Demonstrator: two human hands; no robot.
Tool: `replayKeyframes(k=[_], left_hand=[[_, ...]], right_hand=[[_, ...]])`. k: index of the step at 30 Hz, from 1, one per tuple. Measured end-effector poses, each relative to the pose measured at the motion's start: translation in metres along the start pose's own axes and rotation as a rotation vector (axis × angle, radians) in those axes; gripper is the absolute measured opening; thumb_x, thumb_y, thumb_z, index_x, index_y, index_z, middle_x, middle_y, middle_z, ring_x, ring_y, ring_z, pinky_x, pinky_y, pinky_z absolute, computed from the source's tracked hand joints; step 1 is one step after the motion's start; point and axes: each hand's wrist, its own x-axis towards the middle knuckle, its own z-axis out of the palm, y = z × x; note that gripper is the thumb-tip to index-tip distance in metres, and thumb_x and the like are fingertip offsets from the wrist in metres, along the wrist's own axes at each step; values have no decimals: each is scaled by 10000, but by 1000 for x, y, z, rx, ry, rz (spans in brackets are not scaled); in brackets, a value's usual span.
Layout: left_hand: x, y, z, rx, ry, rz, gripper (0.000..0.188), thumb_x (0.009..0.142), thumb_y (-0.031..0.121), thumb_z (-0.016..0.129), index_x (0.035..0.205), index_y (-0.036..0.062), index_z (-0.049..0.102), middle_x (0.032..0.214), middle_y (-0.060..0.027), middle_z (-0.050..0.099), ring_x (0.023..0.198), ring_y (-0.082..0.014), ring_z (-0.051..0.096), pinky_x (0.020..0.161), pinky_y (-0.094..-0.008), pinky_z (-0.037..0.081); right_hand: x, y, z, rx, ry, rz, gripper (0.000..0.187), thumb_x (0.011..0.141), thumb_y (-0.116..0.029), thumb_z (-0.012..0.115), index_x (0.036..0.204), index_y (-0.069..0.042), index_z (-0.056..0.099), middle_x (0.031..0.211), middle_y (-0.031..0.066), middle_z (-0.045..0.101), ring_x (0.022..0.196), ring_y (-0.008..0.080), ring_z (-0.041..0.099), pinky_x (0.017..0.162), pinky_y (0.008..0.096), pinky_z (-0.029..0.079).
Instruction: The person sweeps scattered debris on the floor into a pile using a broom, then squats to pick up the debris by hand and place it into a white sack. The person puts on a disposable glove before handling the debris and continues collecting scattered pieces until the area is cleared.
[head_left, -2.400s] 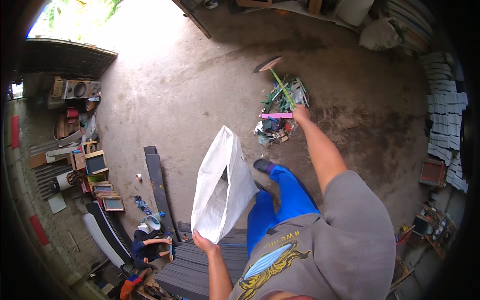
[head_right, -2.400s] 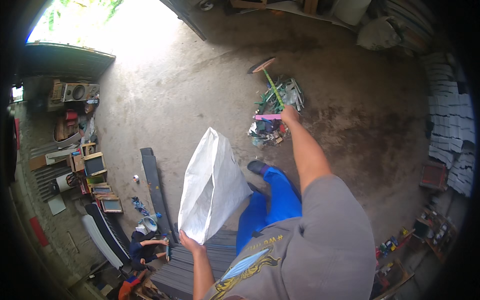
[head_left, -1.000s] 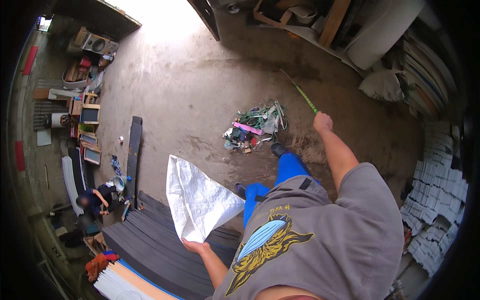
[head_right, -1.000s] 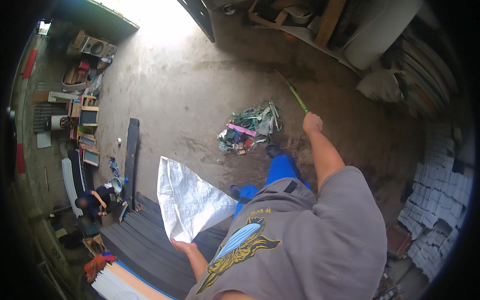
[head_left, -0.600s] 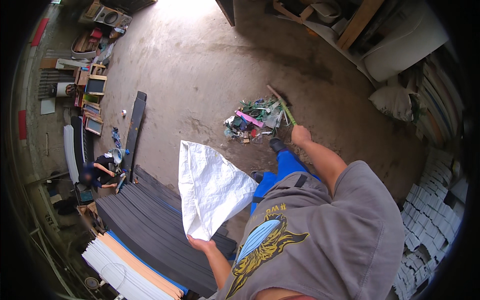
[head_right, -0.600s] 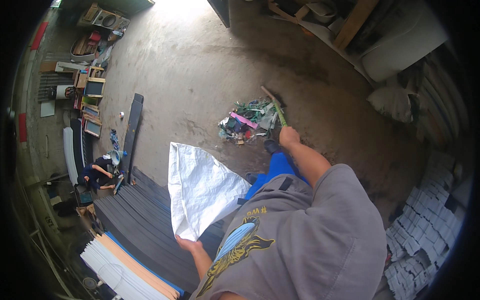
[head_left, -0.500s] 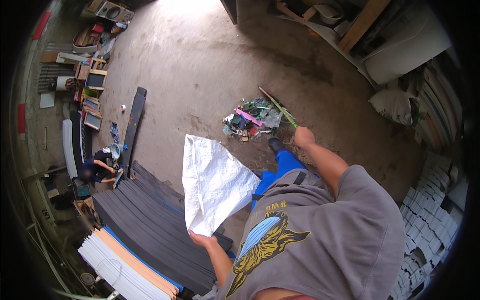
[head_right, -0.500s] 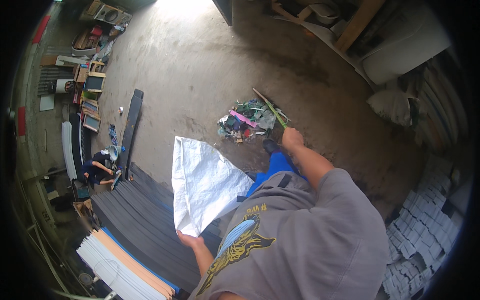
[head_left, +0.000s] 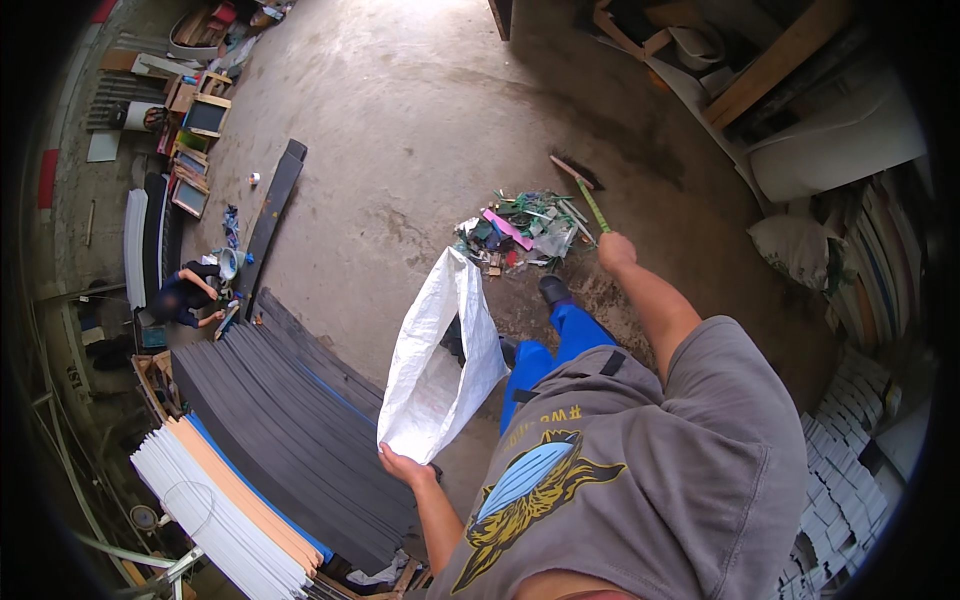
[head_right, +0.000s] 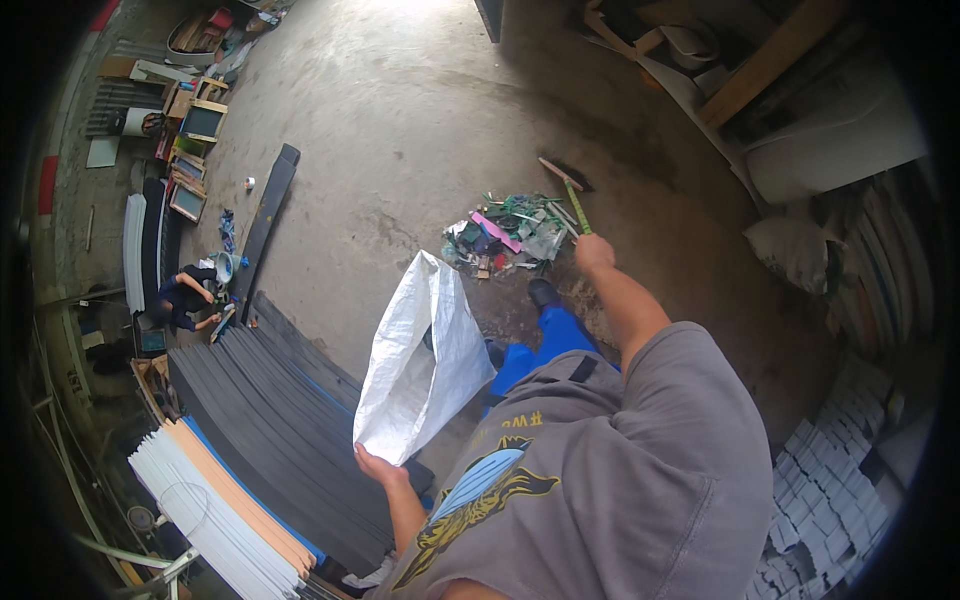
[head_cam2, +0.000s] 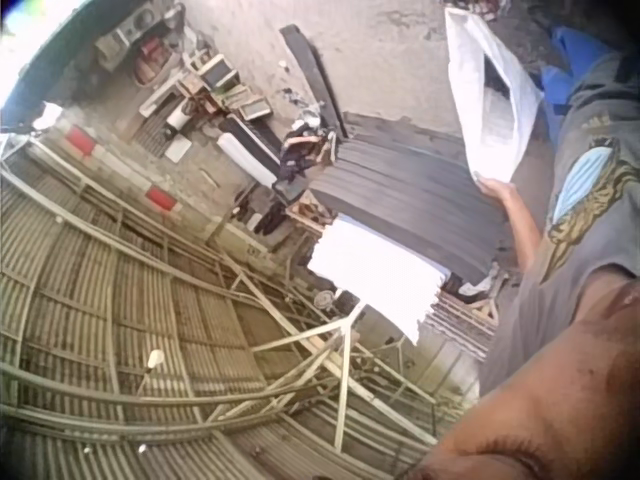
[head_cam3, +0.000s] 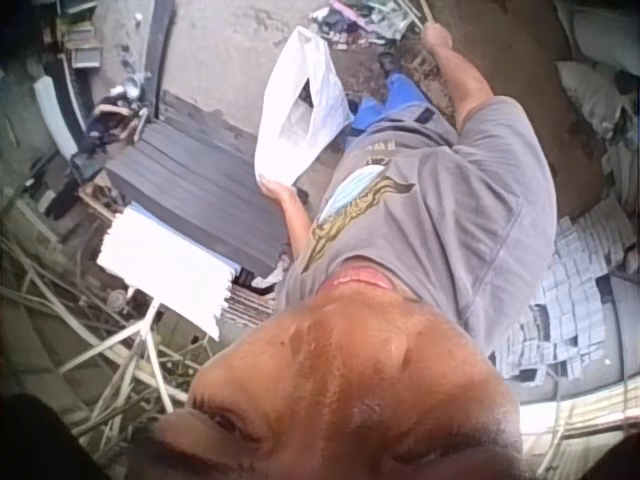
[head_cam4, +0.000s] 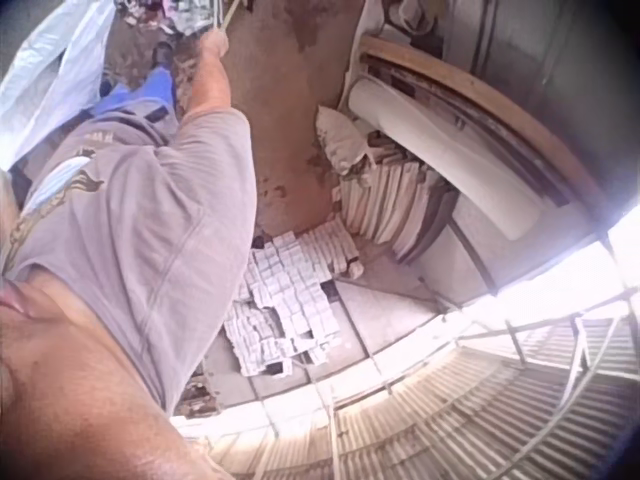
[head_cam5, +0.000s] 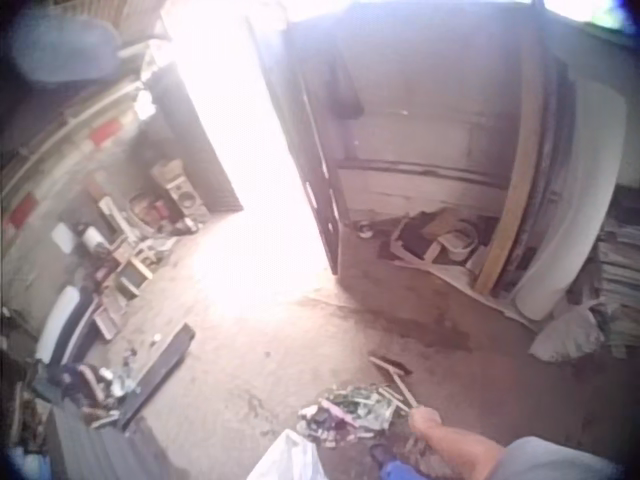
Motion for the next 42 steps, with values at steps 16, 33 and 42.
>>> replayKeyframes(k=[16,33,42], left_hand=[[-18,-5,-17,95,214,9,568,987,348,508,1371,-71,472,1382,-239,503,1224,-376,558,1014,-492,472],[-17,20,-13,228,82,39,608,1005,401,488,1366,-87,471,1386,-237,503,1231,-382,552,1011,-506,456],[16,26,-1,326,16,33,641,1003,423,487,1382,-92,453,1397,-254,491,1245,-398,542,1034,-511,448]], right_hand=[[57,50,-49,-120,115,-31,380,953,-101,503,1322,-19,538,1065,216,696,1015,382,707,810,486,589],[2,53,15,59,-192,-17,389,980,-132,480,1357,-58,541,1063,215,709,1017,381,700,865,510,564],[-43,203,6,27,10,385,590,942,-74,534,1512,-123,390,1221,205,630,1090,366,671,908,473,563]])
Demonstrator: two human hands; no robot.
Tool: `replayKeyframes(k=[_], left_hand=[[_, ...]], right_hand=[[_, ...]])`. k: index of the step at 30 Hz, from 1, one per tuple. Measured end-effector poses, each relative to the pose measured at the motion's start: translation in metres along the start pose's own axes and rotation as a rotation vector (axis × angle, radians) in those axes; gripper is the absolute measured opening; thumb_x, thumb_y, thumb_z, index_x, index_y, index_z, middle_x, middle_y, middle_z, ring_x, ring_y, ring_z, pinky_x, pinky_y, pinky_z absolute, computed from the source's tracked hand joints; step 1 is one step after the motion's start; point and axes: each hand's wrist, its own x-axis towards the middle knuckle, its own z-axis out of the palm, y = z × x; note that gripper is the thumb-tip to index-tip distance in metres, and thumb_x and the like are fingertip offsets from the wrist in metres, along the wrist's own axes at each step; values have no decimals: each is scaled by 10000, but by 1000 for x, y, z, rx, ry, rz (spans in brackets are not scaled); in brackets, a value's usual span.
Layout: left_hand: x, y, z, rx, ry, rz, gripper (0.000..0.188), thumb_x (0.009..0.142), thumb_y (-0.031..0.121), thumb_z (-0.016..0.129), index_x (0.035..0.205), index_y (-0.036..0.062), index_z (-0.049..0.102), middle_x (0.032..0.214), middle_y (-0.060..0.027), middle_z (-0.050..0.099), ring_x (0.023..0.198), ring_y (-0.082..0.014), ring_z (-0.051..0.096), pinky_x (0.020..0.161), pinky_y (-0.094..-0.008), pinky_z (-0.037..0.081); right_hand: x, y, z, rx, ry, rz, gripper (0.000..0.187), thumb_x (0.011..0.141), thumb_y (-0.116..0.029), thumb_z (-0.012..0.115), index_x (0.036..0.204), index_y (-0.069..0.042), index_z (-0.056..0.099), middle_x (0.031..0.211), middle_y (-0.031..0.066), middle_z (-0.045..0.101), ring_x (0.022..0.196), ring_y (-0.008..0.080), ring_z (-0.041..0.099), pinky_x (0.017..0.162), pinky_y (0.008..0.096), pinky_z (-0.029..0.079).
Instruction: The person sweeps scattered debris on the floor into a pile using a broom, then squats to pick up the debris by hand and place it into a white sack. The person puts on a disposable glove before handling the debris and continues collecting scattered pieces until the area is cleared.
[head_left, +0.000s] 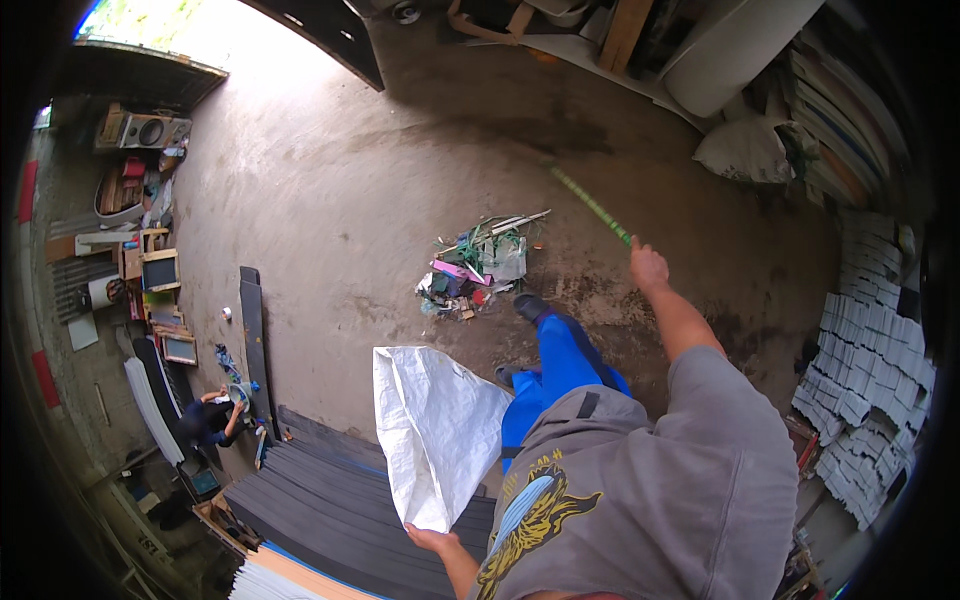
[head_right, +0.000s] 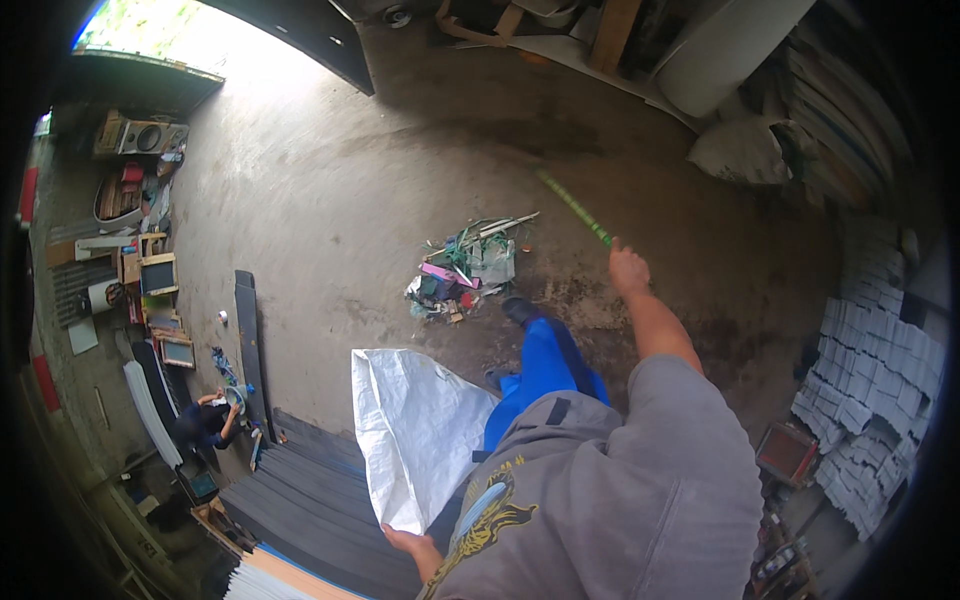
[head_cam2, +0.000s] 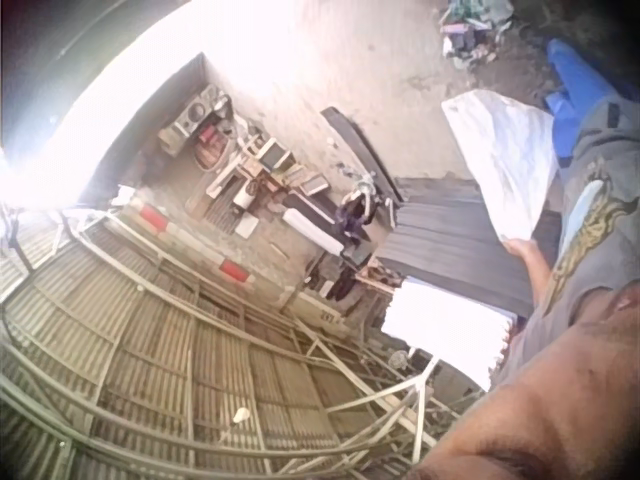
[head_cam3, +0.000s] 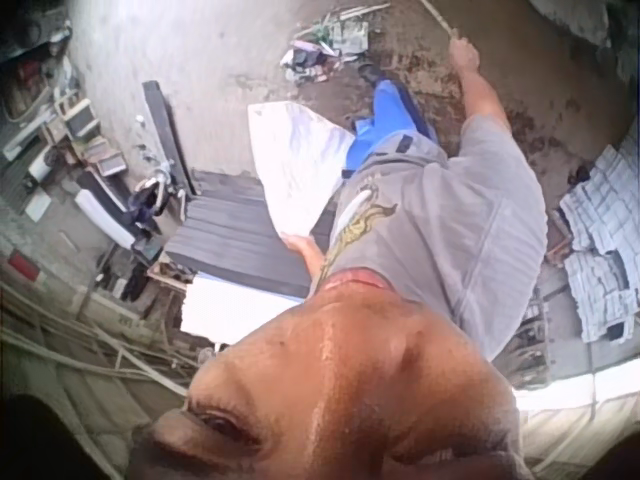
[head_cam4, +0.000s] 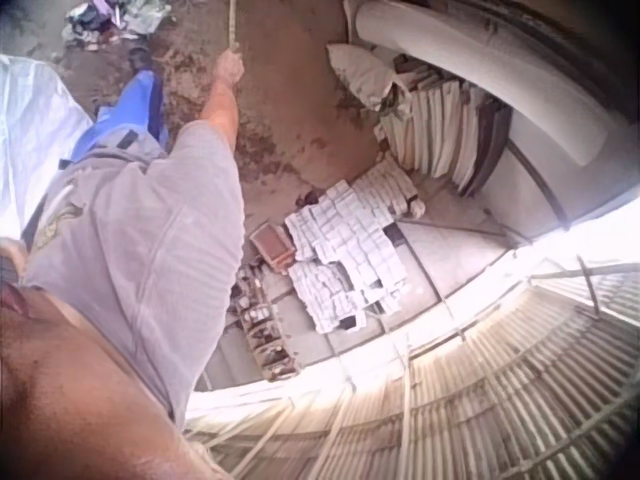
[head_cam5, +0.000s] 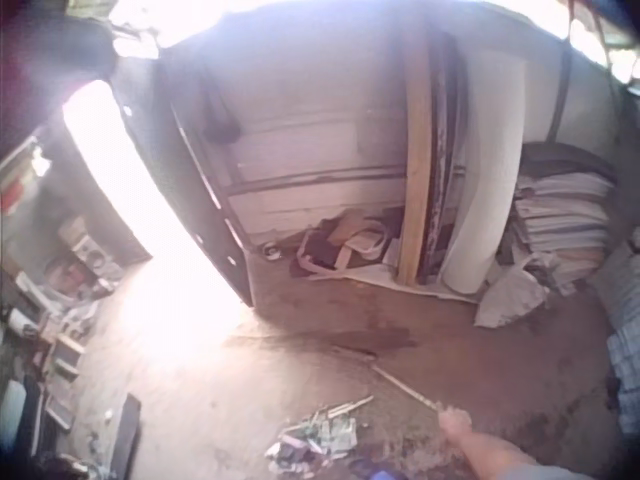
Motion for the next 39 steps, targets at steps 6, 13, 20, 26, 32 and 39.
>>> replayKeyframes(k=[6,13,20,26,32,39], left_hand=[[19,9,0,166,-80,69,634,1013,407,472,1395,-98,440,1406,-258,489,1248,-389,545,1058,-485,439],[40,24,21,204,-190,85,599,1028,361,432,1437,-77,430,1424,-217,506,1265,-355,548,1060,-452,447],[38,32,41,162,-243,41,592,1024,346,443,1441,-72,405,1439,-229,480,1264,-366,550,1048,-448,469],[18,26,51,96,-232,24,579,1023,324,449,1438,-77,404,1437,-227,481,1266,-366,550,1053,-448,472],[16,1,40,21,-200,-29,568,1021,315,452,1431,-76,416,1426,-232,490,1263,-360,554,1050,-445,476],[3,-27,16,-129,-159,-80,559,1023,314,450,1425,-73,413,1422,-229,487,1254,-370,557,1035,-458,486]], right_hand=[[82,50,-16,143,194,328,449,959,-87,535,1401,-32,477,1164,224,662,1056,372,690,864,469,585],[171,65,-49,302,176,408,270,985,-137,496,1092,2,701,1109,220,711,1057,365,695,875,468,584],[104,0,20,279,83,117,288,940,-96,503,1168,4,648,1022,249,715,990,411,698,840,513,575],[-28,-5,-6,249,-59,23,414,930,-118,547,1337,-44,579,1009,263,710,974,412,700,822,503,576],[37,-37,-12,144,77,-60,354,977,-116,491,1295,13,577,1045,262,705,978,407,706,797,486,584],[16,-141,34,93,10,-270,313,995,-116,418,1142,100,591,1002,254,719,928,413,718,791,510,587]])
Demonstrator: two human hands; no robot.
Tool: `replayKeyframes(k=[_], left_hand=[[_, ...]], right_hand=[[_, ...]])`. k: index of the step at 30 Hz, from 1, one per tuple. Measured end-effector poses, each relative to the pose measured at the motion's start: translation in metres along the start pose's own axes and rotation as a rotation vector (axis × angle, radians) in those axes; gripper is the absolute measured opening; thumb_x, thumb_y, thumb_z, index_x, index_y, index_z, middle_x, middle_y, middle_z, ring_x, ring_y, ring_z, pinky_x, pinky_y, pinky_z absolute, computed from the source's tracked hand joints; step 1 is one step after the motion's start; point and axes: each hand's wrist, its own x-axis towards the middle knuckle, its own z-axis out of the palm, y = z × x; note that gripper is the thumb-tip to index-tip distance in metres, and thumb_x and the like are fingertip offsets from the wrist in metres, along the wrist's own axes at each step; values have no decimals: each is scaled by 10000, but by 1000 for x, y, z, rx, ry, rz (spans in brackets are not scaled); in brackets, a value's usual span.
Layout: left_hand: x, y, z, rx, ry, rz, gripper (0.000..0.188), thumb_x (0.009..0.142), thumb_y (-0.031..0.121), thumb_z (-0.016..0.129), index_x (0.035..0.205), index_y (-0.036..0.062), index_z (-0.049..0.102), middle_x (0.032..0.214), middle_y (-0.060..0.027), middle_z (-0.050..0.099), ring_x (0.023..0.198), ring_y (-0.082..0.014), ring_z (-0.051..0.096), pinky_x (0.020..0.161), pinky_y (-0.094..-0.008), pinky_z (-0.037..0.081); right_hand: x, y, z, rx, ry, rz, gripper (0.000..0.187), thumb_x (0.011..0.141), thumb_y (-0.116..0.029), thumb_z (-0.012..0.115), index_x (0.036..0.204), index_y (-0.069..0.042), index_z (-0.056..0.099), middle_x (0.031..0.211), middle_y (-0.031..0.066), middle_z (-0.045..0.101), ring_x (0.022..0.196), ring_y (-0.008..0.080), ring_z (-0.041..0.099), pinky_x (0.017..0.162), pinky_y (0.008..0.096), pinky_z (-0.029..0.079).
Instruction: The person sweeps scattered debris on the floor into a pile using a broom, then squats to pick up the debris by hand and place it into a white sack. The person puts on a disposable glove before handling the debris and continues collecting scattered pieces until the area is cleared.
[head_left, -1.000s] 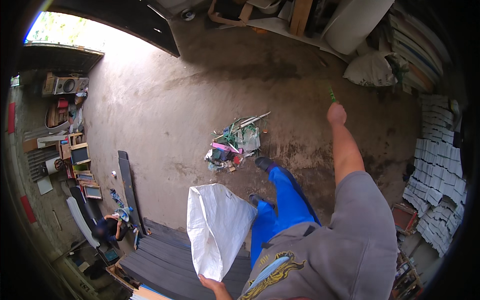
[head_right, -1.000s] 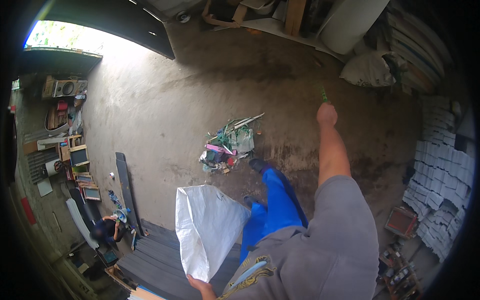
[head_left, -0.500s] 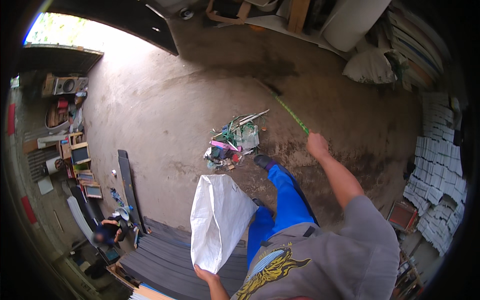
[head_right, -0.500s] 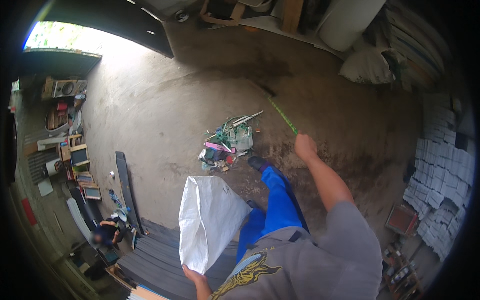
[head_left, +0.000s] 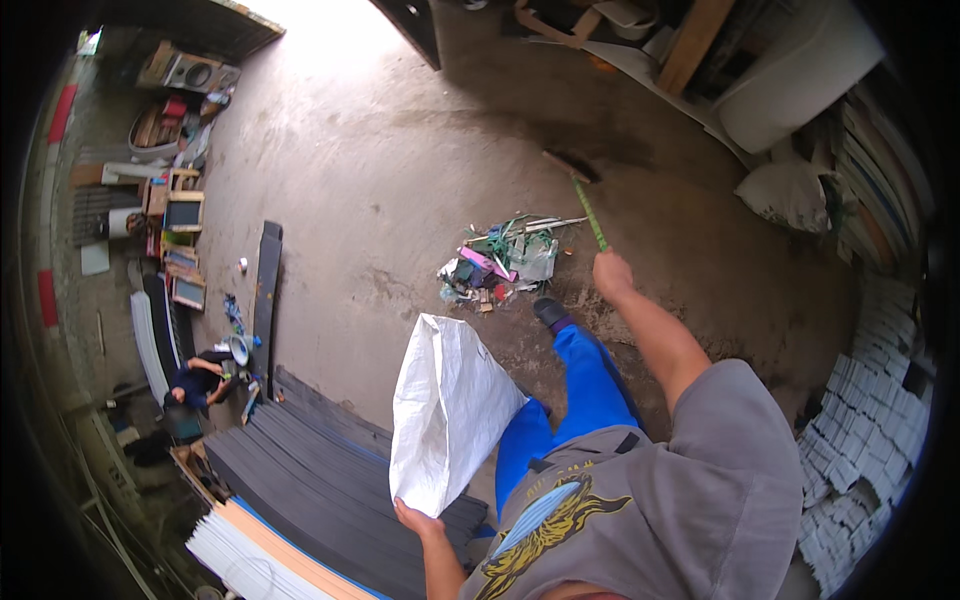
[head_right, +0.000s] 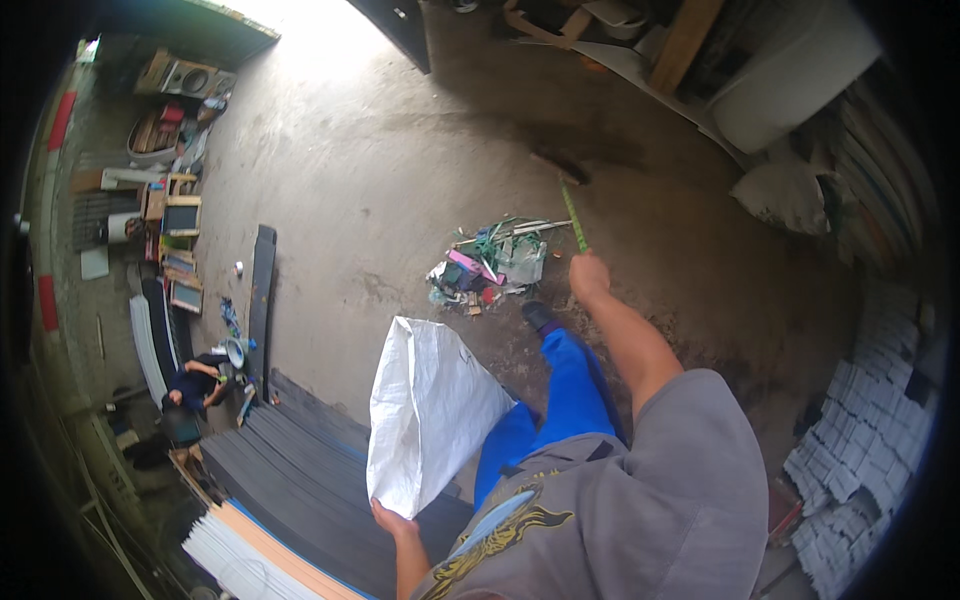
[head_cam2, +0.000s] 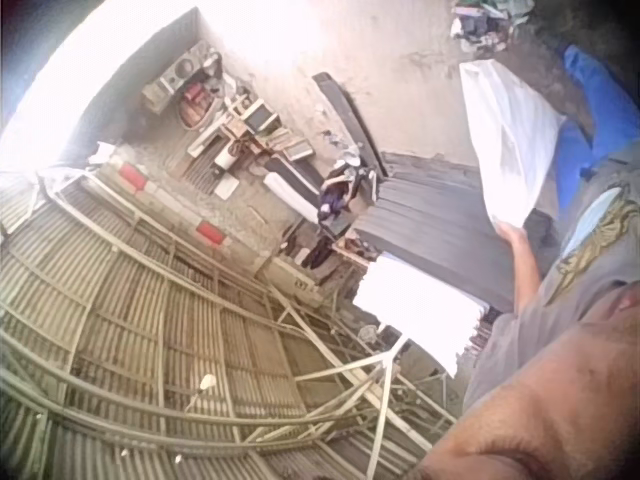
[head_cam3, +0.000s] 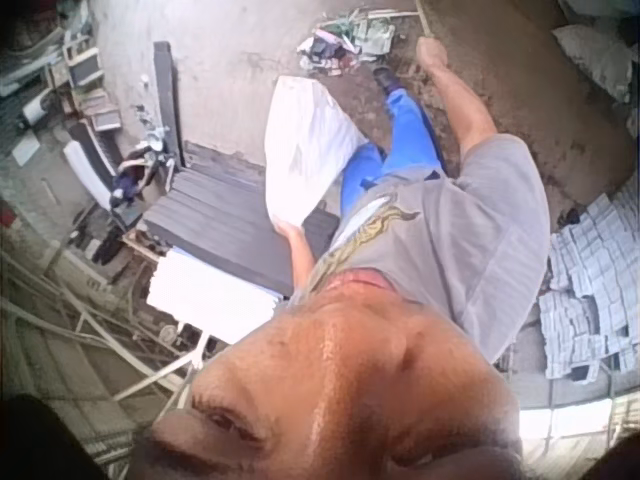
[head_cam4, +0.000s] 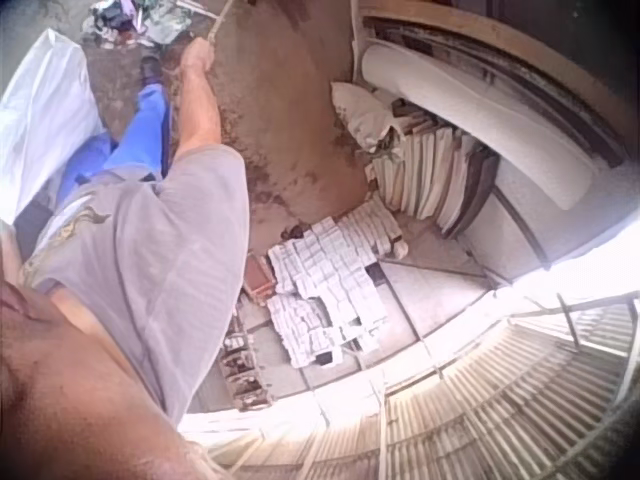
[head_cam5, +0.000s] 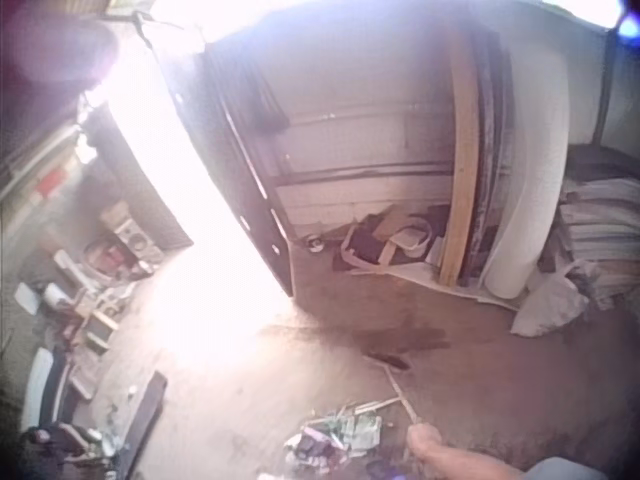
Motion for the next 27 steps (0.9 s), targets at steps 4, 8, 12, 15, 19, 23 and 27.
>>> replayKeyframes(k=[4,8,12,15,19,23,27], left_hand=[[-15,-11,-6,-23,82,-17,585,1016,339,474,1424,-75,404,1426,-225,478,1251,-373,557,1026,-471,484],[-9,-29,-18,-130,94,-42,592,1014,353,488,1418,-72,406,1426,-228,476,1258,-381,546,1021,-480,479],[2,-47,-31,-216,94,-36,583,1021,359,483,1415,-65,412,1426,-227,476,1258,-381,545,1026,-476,474],[6,-46,-34,-283,115,-48,573,1022,358,484,1405,-64,422,1418,-225,482,1255,-380,546,1022,-475,473],[25,-33,-46,-250,127,-14,569,1021,363,489,1390,-67,434,1398,-223,495,1247,-373,549,1014,-474,475],[48,-23,-73,-238,100,-10,551,1015,365,507,1364,-56,450,1365,-218,513,1221,-367,565,991,-470,492],[58,-20,-93,-269,109,-48,539,1016,350,508,1371,-51,449,1360,-216,524,1195,-365,587,971,-463,511]], right_hand=[[-55,-24,28,-49,-104,-80,313,989,-116,422,1181,72,583,993,248,722,927,409,720,790,511,587],[-81,-28,14,-125,-131,-172,331,987,-131,437,1254,7,578,974,242,720,924,398,721,782,513,586],[-68,-51,5,-151,28,-237,335,976,-132,473,1273,-29,590,944,238,720,919,392,721,757,506,586],[-32,-80,21,-143,107,-250,288,961,-131,487,1161,-20,662,940,231,722,920,380,722,763,499,587],[-17,-106,72,-190,11,-280,259,927,-121,505,962,0,732,957,211,729,921,370,723,780,498,586],[-77,-126,93,-260,-44,-382,243,903,-110,520,917,9,732,989,205,732,945,376,719,797,499,585],[-120,-129,74,-334,-51,-426,274,962,-129,486,1058,24,691,1032,220,724,946,383,719,796,504,582]])
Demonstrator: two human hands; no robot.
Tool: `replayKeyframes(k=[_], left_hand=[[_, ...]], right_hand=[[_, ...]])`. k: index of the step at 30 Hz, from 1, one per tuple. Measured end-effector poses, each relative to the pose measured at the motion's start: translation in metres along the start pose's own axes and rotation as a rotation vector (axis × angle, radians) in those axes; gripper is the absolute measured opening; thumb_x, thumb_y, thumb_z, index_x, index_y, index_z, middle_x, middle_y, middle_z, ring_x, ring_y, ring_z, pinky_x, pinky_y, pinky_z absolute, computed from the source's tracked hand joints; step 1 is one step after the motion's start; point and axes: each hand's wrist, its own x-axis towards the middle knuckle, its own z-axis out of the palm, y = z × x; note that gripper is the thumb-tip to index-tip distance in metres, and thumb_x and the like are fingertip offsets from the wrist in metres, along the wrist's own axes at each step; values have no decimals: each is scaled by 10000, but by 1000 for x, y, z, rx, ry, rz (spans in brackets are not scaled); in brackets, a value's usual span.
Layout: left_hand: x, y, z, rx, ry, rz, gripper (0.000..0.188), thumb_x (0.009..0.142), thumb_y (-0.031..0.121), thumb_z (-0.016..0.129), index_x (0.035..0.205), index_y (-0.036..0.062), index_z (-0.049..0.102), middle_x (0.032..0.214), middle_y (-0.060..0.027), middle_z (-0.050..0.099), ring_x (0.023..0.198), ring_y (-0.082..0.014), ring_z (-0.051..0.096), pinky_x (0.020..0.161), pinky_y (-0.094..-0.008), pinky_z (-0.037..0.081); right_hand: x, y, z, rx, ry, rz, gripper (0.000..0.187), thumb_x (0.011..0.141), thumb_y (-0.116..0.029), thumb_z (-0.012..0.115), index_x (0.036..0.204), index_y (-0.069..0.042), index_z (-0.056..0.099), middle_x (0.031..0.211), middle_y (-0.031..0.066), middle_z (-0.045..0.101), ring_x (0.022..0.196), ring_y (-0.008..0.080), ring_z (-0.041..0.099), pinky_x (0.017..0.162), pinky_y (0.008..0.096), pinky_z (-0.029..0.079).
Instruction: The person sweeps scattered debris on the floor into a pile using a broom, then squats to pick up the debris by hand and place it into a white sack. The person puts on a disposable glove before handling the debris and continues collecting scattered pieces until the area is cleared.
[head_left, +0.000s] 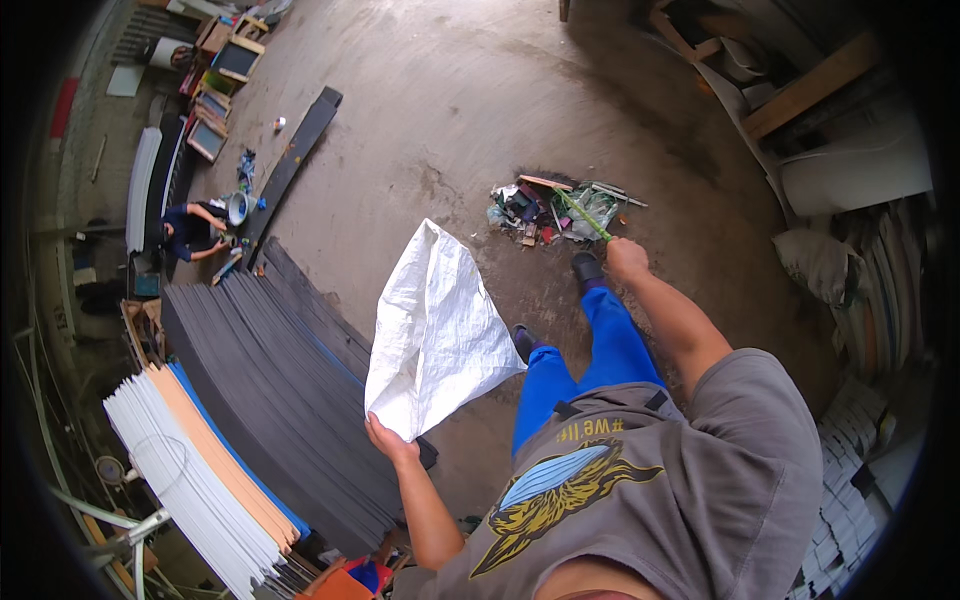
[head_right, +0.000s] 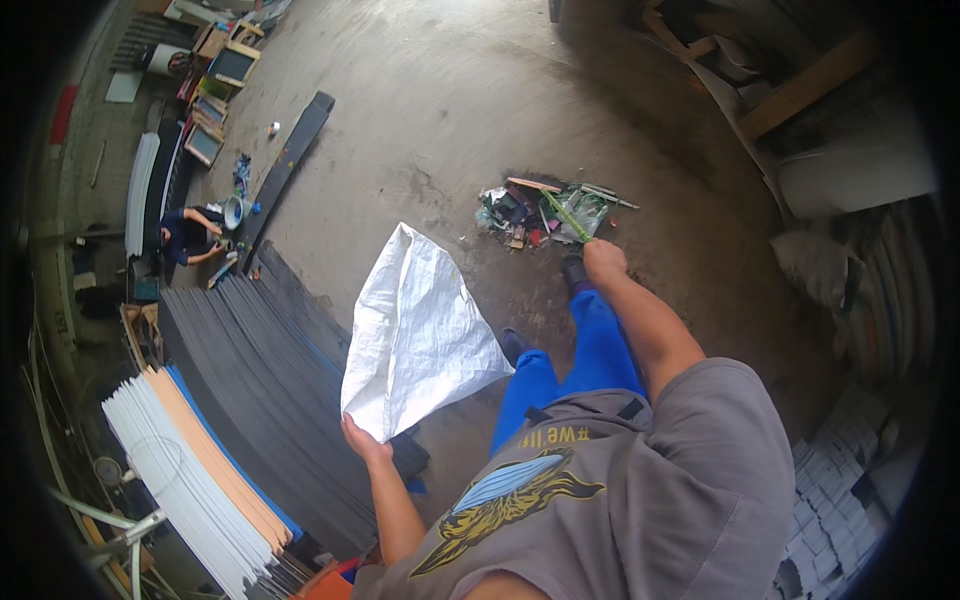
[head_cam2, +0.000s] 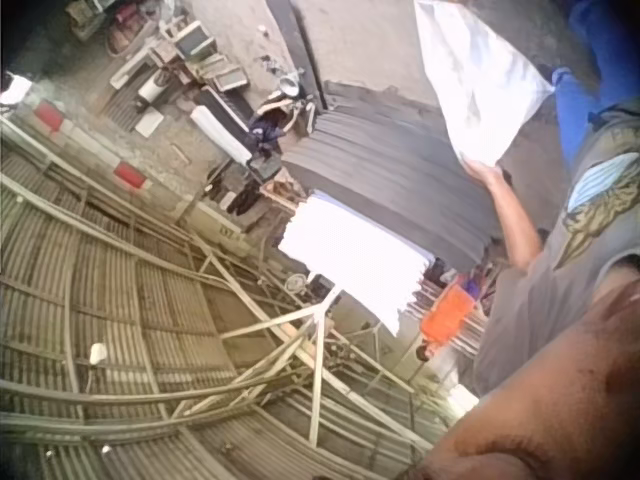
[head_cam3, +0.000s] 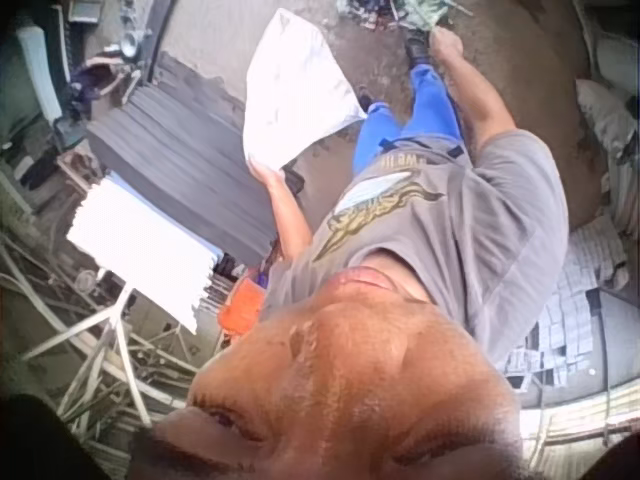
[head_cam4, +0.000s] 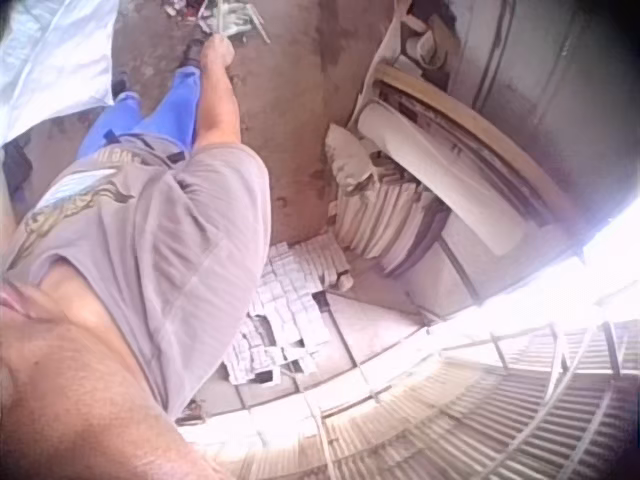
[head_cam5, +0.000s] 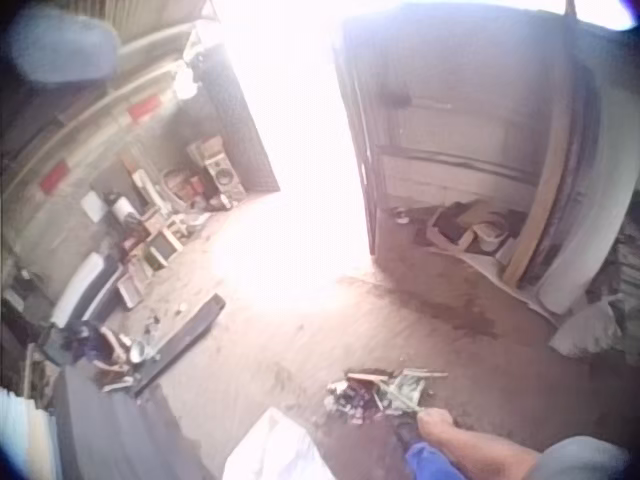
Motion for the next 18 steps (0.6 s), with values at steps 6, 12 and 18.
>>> replayKeyframes(k=[6,12,18], left_hand=[[17,-22,-51,8,23,-7,543,1016,335,514,1374,-70,458,1360,-220,535,1205,-352,589,980,-443,510],[22,-24,-73,32,48,19,531,1019,323,513,1367,-76,476,1348,-213,551,1188,-328,602,984,-413,506],[42,-42,-104,33,1,36,533,1017,320,519,1369,-79,479,1334,-205,564,1178,-308,605,975,-395,502]], right_hand=[[30,-22,18,42,135,18,272,975,-119,466,1148,-26,654,976,227,722,905,379,724,750,494,581],[71,-100,24,40,185,-33,233,920,-115,520,938,-20,732,978,214,728,874,371,730,737,479,587],[24,-97,21,-93,86,-209,193,875,-110,571,898,-23,741,958,211,728,882,375,729,728,483,589]])
